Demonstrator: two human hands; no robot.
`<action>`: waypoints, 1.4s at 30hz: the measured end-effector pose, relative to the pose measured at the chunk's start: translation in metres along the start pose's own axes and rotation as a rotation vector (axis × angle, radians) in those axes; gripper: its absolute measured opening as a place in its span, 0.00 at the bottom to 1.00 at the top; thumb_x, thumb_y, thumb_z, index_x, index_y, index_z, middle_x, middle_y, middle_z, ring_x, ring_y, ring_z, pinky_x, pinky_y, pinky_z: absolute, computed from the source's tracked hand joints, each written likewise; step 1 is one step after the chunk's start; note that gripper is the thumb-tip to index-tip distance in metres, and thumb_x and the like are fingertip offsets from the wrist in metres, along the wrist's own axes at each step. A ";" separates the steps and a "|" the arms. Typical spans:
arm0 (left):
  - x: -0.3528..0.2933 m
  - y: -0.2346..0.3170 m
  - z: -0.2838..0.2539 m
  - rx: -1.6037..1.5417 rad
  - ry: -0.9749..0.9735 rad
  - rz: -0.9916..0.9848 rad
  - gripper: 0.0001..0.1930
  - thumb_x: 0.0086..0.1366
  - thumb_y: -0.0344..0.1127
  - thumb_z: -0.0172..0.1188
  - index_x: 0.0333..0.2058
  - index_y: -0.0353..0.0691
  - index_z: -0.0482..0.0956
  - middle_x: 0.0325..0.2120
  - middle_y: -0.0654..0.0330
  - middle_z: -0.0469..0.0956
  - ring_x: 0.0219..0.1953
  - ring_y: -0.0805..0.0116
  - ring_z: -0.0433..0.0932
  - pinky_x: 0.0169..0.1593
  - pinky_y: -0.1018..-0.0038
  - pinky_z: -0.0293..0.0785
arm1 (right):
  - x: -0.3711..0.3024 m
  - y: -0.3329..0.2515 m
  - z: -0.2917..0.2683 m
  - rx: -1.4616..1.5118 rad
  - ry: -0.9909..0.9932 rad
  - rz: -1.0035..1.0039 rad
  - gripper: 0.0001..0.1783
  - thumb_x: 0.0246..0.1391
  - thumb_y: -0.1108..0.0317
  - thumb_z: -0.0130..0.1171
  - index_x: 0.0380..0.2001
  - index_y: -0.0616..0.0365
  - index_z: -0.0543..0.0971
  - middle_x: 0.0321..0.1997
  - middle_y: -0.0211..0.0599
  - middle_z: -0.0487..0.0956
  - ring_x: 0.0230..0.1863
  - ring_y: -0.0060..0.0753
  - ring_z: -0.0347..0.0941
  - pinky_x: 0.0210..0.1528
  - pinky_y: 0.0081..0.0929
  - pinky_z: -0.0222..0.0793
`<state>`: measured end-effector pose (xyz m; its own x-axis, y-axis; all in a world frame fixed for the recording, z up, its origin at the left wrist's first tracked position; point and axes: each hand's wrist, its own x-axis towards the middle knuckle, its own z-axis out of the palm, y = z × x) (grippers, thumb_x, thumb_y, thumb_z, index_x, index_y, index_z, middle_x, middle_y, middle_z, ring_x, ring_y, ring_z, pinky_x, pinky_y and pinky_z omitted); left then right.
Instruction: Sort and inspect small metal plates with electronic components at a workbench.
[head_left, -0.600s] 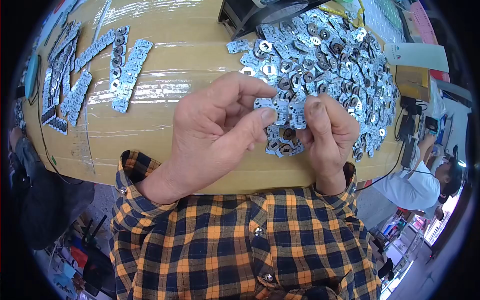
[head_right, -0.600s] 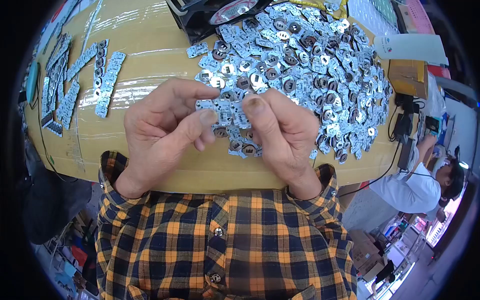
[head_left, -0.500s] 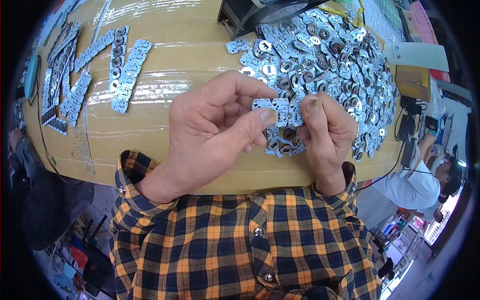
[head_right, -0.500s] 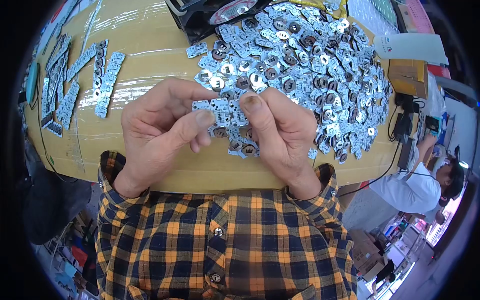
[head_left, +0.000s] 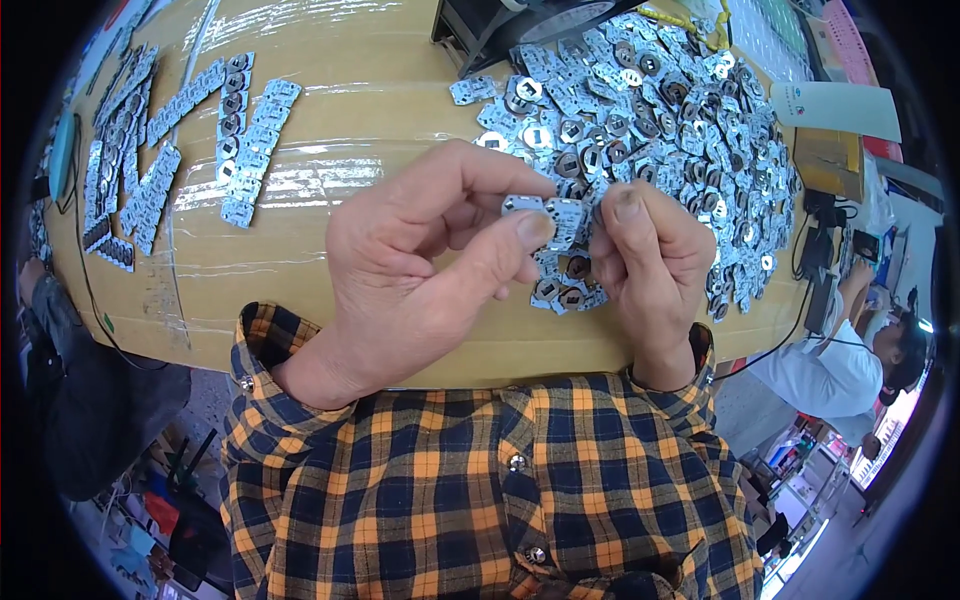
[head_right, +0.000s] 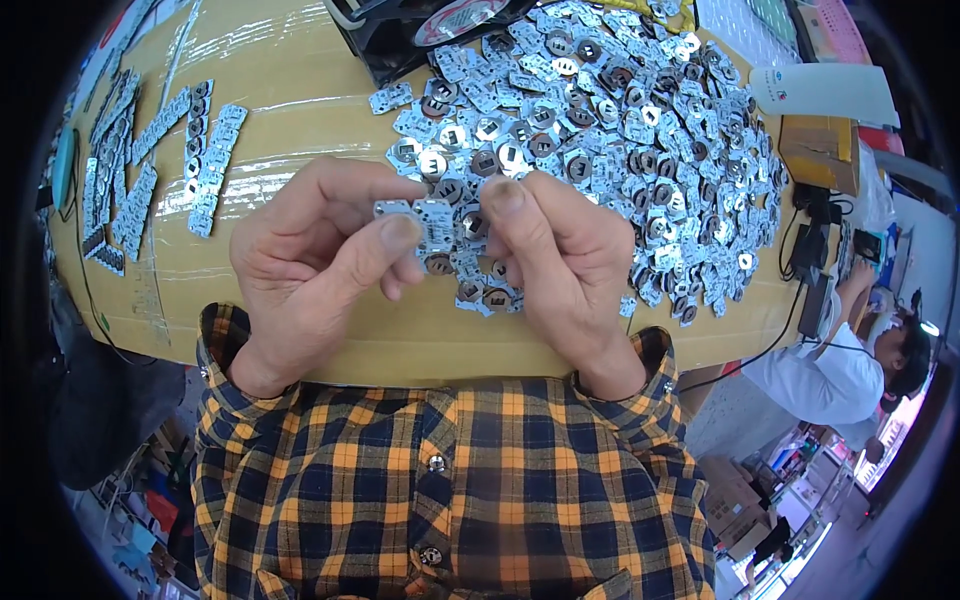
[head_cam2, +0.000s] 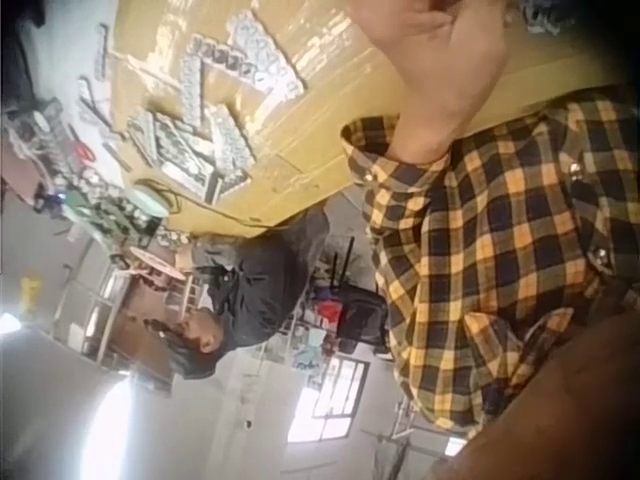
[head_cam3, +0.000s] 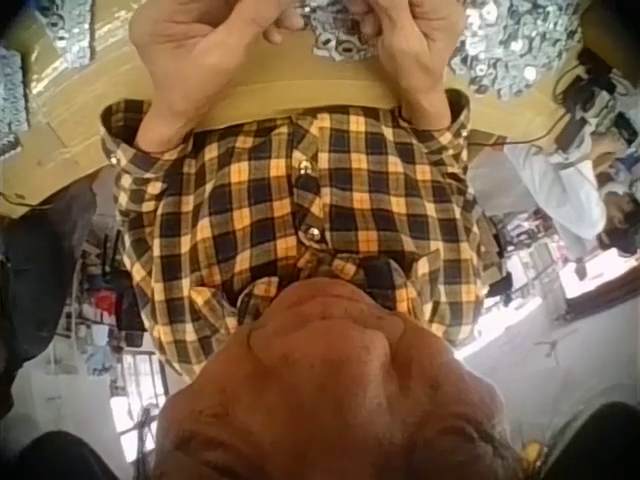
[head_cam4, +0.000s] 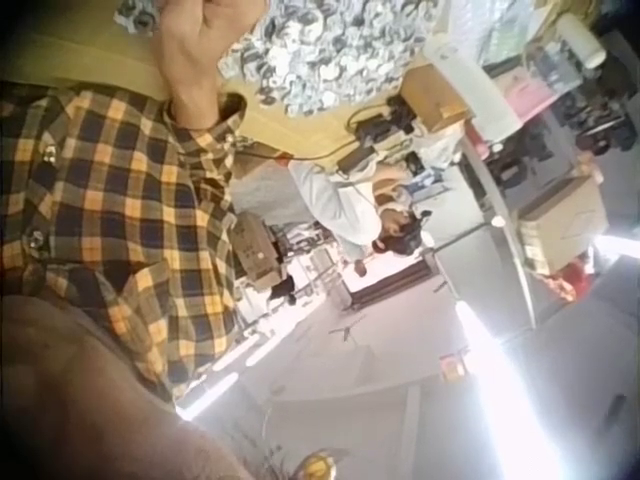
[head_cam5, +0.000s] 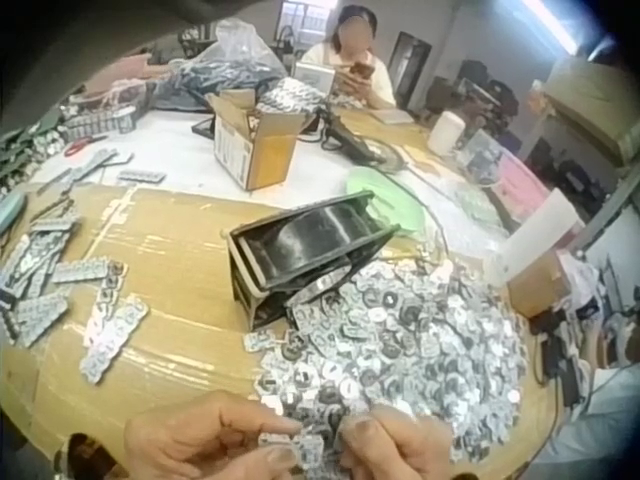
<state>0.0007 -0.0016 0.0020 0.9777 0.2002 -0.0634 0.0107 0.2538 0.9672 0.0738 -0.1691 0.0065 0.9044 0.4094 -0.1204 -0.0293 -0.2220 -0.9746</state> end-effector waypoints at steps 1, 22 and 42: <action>0.000 -0.003 0.001 -0.028 -0.013 0.011 0.10 0.63 0.26 0.58 0.42 0.29 0.75 0.25 0.59 0.78 0.25 0.78 0.77 0.26 0.84 0.72 | -0.001 0.002 -0.002 0.015 -0.063 -0.056 0.19 0.65 0.61 0.49 0.24 0.62 0.75 0.15 0.25 0.69 0.12 0.10 0.56 0.14 0.12 0.49; -0.002 -0.001 -0.004 -0.124 -0.118 -0.099 0.08 0.63 0.25 0.59 0.41 0.29 0.77 0.25 0.59 0.79 0.25 0.79 0.77 0.25 0.85 0.74 | 0.002 0.005 -0.007 -0.133 -0.258 -0.351 0.12 0.59 0.69 0.56 0.23 0.64 0.77 0.15 0.31 0.73 0.14 0.19 0.67 0.17 0.18 0.60; 0.003 -0.006 -0.007 -0.376 -0.151 -0.185 0.10 0.64 0.25 0.56 0.43 0.28 0.75 0.29 0.55 0.78 0.26 0.72 0.80 0.25 0.79 0.79 | 0.002 0.006 -0.001 0.885 -0.457 0.313 0.18 0.65 0.64 0.46 0.22 0.62 0.67 0.12 0.29 0.64 0.09 0.14 0.54 0.09 0.15 0.52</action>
<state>0.0026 0.0040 -0.0055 0.9864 -0.0147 -0.1636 0.1391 0.6043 0.7845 0.0762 -0.1704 0.0009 0.5607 0.7822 -0.2715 -0.7030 0.2765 -0.6552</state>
